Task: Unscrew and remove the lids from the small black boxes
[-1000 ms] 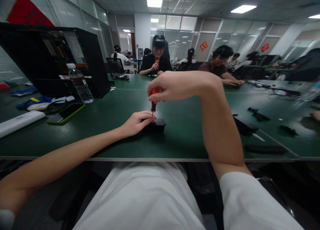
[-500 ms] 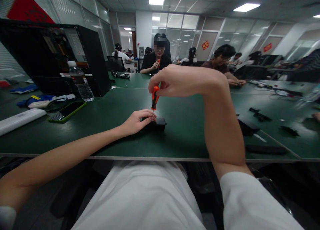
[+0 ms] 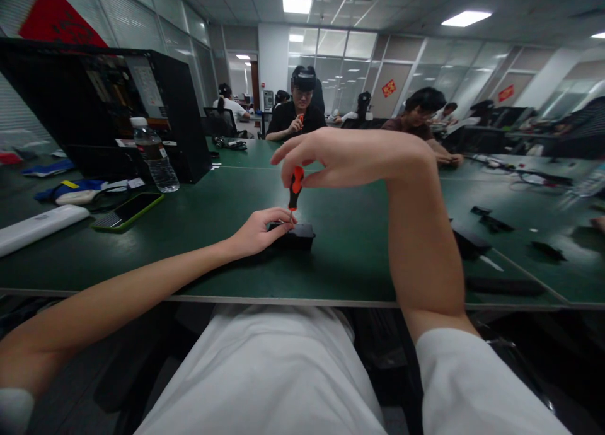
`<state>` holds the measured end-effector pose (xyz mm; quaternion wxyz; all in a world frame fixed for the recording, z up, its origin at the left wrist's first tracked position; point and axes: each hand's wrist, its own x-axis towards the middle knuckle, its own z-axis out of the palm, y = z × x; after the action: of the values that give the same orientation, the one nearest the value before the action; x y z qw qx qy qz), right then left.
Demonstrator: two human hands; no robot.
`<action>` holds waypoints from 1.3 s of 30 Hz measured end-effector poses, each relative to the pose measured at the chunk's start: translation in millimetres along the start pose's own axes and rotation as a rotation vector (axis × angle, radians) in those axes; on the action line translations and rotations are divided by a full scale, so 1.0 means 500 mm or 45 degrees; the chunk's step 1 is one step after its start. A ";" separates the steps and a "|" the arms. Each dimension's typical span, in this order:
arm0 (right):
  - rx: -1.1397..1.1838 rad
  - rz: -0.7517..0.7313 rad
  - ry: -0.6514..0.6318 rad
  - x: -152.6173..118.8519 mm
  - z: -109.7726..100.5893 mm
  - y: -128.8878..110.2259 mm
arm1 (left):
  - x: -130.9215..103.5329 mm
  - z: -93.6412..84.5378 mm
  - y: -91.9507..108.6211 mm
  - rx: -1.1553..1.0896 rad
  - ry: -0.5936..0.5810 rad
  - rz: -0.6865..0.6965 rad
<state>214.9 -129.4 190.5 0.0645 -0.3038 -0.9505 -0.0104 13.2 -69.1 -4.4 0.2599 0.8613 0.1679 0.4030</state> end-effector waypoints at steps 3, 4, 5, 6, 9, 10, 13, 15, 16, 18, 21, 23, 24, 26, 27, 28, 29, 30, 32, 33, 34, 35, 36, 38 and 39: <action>-0.061 0.097 0.112 0.004 0.006 0.003 | 0.000 0.000 0.001 -0.001 -0.007 0.000; -0.086 0.166 0.120 0.005 0.008 0.003 | 0.000 -0.001 0.001 0.001 -0.007 -0.001; -0.104 0.235 0.106 0.007 0.010 0.003 | 0.000 -0.001 0.000 0.006 -0.007 -0.002; -0.109 0.297 0.075 0.008 0.010 0.002 | -0.001 -0.001 0.000 0.014 -0.005 0.000; -0.042 0.286 -0.037 0.007 0.008 0.000 | -0.001 0.000 -0.002 0.031 -0.003 -0.005; -0.004 0.199 -0.061 0.006 0.007 0.000 | 0.000 0.000 -0.002 0.031 -0.001 -0.015; 0.052 -0.019 -0.014 0.004 0.006 0.004 | 0.000 0.000 0.000 0.019 0.007 -0.044; 0.003 0.041 0.065 0.007 0.009 0.007 | 0.000 -0.001 0.003 0.020 0.010 -0.047; -0.037 0.112 0.091 0.009 0.010 0.008 | 0.000 -0.002 0.004 0.024 0.010 -0.046; -0.087 0.248 0.068 0.011 0.011 0.008 | 0.000 -0.003 0.006 0.036 0.008 -0.037; -0.037 0.292 -0.058 0.008 0.006 0.002 | -0.001 -0.004 0.006 0.036 0.007 -0.014; 0.041 0.160 -0.111 0.005 0.003 -0.001 | -0.001 -0.003 0.005 0.032 0.008 -0.021; 0.068 0.084 -0.113 0.004 0.002 -0.001 | -0.001 -0.003 0.004 0.027 0.005 -0.032; 0.077 0.017 -0.071 0.006 0.003 0.000 | -0.001 -0.002 0.002 0.013 0.003 -0.050; 0.056 0.040 -0.034 0.008 0.005 0.002 | -0.001 -0.002 0.001 0.003 0.004 -0.056; 0.019 0.086 0.005 0.010 0.007 0.003 | -0.002 -0.002 0.001 -0.006 0.005 -0.060; -0.022 0.144 0.038 0.013 0.009 0.003 | -0.002 -0.002 0.000 -0.009 0.008 -0.063; -0.057 0.206 0.046 0.015 0.010 0.003 | -0.002 -0.002 0.000 -0.007 0.013 -0.065; -0.088 0.315 0.007 0.017 0.009 0.000 | -0.002 -0.002 0.000 0.015 0.015 -0.056; -0.080 0.336 -0.030 0.016 0.008 -0.002 | -0.002 -0.003 0.000 0.026 0.013 -0.044; -0.056 0.318 -0.066 0.014 0.006 -0.004 | -0.002 -0.003 0.000 0.033 0.011 -0.029; -0.022 0.252 -0.095 0.012 0.004 -0.006 | -0.003 -0.003 0.000 0.034 0.010 -0.018; 0.012 0.157 -0.108 0.011 0.002 -0.008 | -0.002 -0.003 0.000 0.028 0.011 -0.013; 0.049 -0.016 -0.093 0.009 0.002 -0.008 | -0.002 -0.003 -0.001 0.012 0.017 -0.012; 0.047 -0.051 -0.067 0.009 0.003 -0.008 | -0.002 -0.003 -0.001 0.008 0.017 -0.013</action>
<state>208.8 -129.8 189.5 0.0450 -0.2837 -0.9578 0.0139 11.5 -68.9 -4.4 0.2581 0.8586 0.1753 0.4069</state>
